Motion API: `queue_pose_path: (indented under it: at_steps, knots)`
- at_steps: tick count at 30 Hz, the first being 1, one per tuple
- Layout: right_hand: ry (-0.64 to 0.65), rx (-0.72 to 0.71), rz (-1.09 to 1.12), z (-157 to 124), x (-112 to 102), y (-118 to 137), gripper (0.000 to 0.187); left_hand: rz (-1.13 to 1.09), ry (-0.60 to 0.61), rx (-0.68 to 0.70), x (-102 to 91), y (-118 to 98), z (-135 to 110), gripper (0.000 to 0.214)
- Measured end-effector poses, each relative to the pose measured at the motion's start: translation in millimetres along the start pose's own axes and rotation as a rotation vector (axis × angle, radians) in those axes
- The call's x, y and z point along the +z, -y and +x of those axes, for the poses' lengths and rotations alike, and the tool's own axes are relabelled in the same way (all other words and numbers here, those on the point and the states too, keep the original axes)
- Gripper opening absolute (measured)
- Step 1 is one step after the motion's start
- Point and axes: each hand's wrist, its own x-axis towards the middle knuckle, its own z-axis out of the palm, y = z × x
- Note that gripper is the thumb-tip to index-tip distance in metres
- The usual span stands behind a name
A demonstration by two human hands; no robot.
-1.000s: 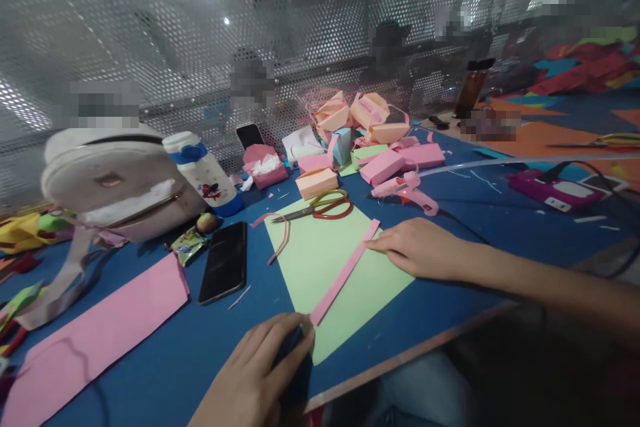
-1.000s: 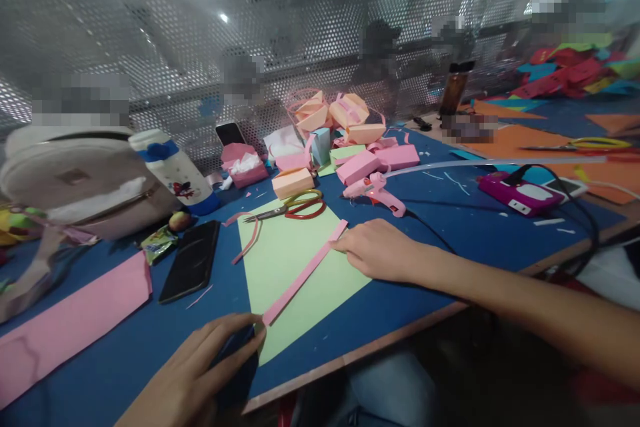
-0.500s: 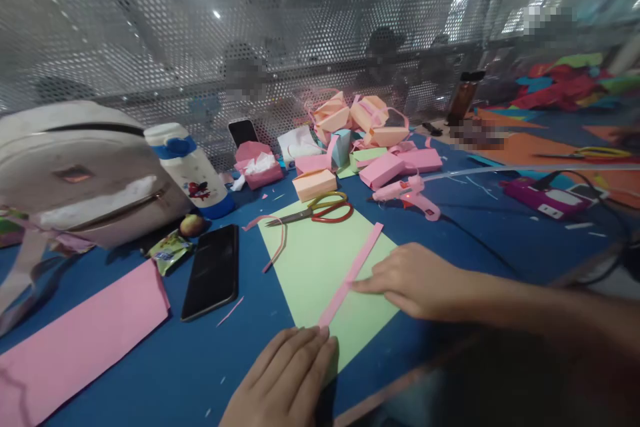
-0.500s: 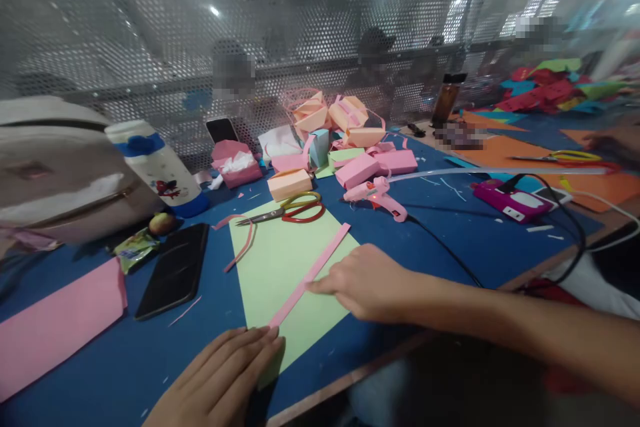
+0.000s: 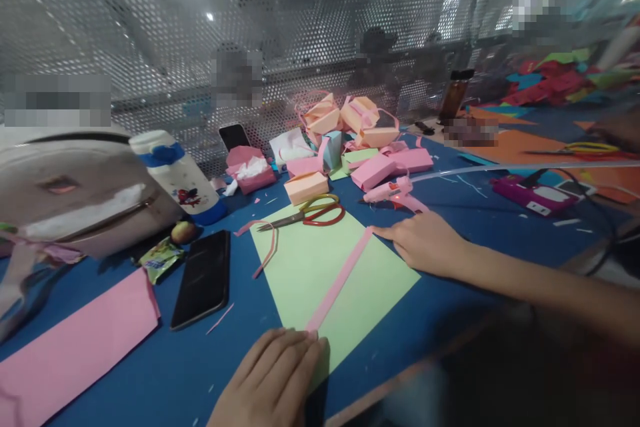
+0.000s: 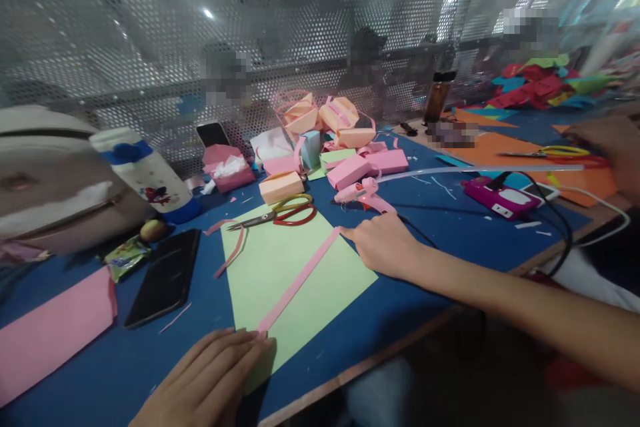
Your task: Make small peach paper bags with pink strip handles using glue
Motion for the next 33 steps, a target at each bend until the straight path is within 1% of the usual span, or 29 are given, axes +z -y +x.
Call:
queue_pose_path:
  at_steps: [1, 3, 4, 5, 6, 7, 8, 9, 10, 15, 20, 22, 25, 26, 28, 31, 33]
  knots:
    - [0.013, -0.002, -0.021, 1, -5, 5, 0.049, -0.065, -0.035, -0.053, -5.3, 0, 6, 0.036]
    - [0.001, -0.030, -0.034, 4, -15, 17, 0.037, -0.205, 0.016, -0.215, -14.3, 3, 18, 0.034]
    - [-0.042, -0.056, -0.023, 6, -20, 24, 0.032, -0.239, 0.026, -0.311, -17.1, 5, 23, 0.028]
    - [-0.096, -0.127, 0.003, 9, -24, 32, 0.028, -0.261, 0.011, -0.366, -18.7, 8, 27, 0.022]
    - [-0.133, -0.243, 0.048, 11, -27, 39, 0.025, -0.294, 0.031, -0.399, -18.9, 10, 31, 0.019]
    - [-0.139, -0.366, 0.114, 14, -29, 46, 0.020, -0.325, 0.050, -0.427, -18.2, 12, 34, 0.019]
    - [-0.129, -0.479, 0.204, 17, -30, 52, 0.016, -0.352, 0.090, -0.449, -16.8, 13, 35, 0.020]
    - [-0.101, -0.551, 0.279, 20, -29, 57, 0.014, -0.361, 0.112, -0.467, -15.2, 13, 36, 0.020]
    - [-0.075, -0.578, 0.335, 22, -28, 61, 0.014, -0.356, 0.127, -0.480, -13.6, 11, 37, 0.019]
    - [0.030, -0.544, 0.539, 32, -24, 67, 0.005, -0.351, 0.126, -0.471, -9.9, 2, 31, 0.014]
    - [0.056, -0.510, 0.620, 30, -30, 67, 0.003, -0.504, 0.025, -0.439, -8.8, 5, 25, 0.024]
    - [0.108, -0.502, 0.752, 30, -31, 65, 0.003, -0.616, -0.013, -0.394, -11.7, 8, 28, 0.030]
    - [0.247, -0.485, 1.095, 34, -29, 60, 0.006, -0.768, -0.049, -0.350, -19.4, 11, 35, 0.032]
    - [0.289, -0.475, 1.208, 35, -28, 58, 0.010, -0.807, -0.062, -0.357, -21.5, 13, 38, 0.031]
    - [0.330, -0.447, 1.368, 37, -26, 55, 0.018, -0.876, -0.102, -0.397, -23.4, 15, 42, 0.028]
    - [0.352, -0.395, 1.482, 35, -25, 53, 0.026, -0.950, -0.210, -0.492, -20.4, 19, 45, 0.023]
    - [0.362, -0.356, 1.549, 32, -25, 54, 0.028, -0.991, -0.279, -0.538, -17.7, 20, 48, 0.021]
